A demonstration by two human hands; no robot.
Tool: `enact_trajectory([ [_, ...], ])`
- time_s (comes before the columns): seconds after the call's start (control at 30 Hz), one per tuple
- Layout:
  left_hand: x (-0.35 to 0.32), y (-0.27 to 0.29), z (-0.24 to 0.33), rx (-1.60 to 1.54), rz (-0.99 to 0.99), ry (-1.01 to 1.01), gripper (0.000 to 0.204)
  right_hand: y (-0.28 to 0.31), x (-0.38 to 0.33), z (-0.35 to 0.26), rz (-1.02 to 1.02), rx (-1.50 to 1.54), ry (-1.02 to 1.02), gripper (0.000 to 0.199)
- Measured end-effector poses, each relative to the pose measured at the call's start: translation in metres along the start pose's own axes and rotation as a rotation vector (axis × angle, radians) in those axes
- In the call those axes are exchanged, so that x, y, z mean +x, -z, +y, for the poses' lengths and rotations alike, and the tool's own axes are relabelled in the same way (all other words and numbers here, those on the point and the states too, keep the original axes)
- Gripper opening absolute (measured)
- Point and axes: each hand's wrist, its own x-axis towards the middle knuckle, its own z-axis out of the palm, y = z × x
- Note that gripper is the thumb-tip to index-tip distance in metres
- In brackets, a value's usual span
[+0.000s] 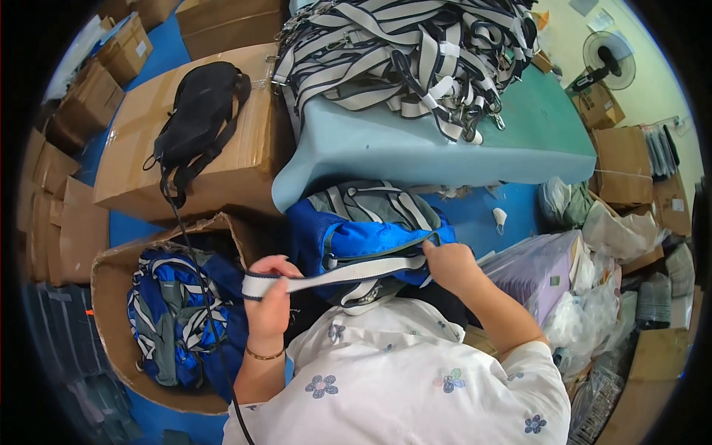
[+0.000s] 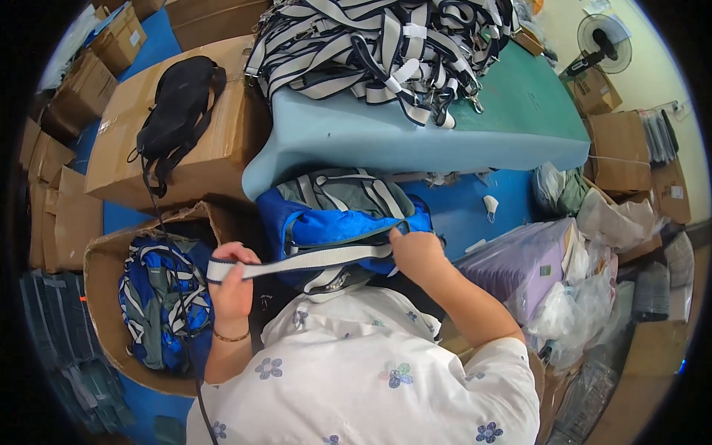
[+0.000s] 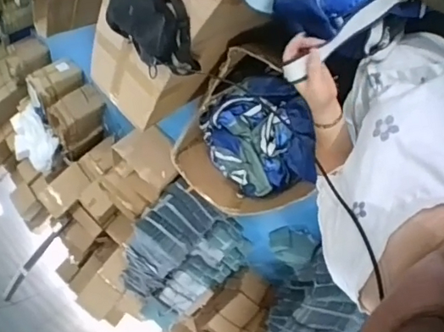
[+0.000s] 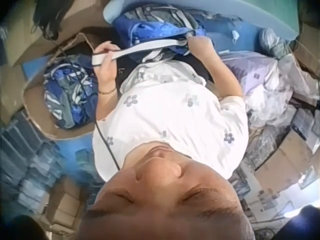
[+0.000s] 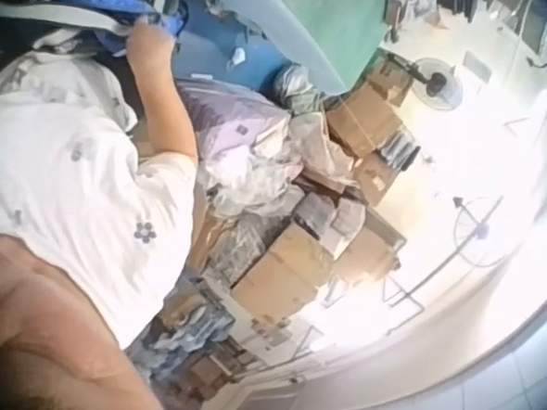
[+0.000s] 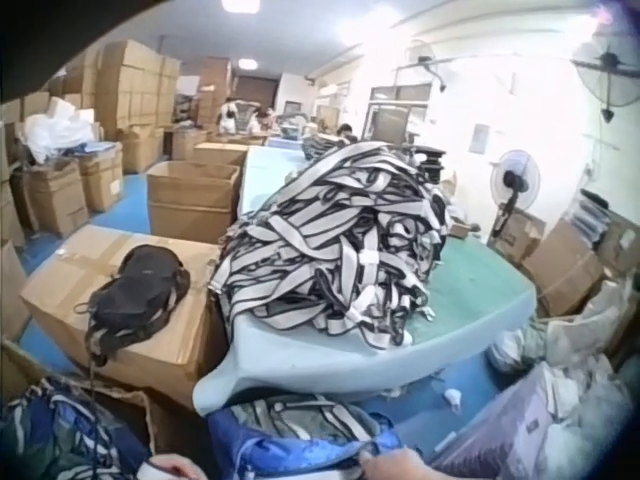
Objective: Attaching striped shoulder straps with metal clips to blue sports bags.
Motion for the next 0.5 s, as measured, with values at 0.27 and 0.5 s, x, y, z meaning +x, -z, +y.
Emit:
enact_trajectory([
  [0.27, 0.034, -0.052, -0.029, 1.726, -0.431, -0.403, 0.046, -0.002, 0.029, -0.064, 0.537, 0.381, 0.398, 0.02],
  [0.5, 0.048, -0.042, -0.042, 1.547, -0.347, -0.534, 0.028, -0.004, 0.072, -0.065, -0.003, 0.933, 0.561, 0.037],
])
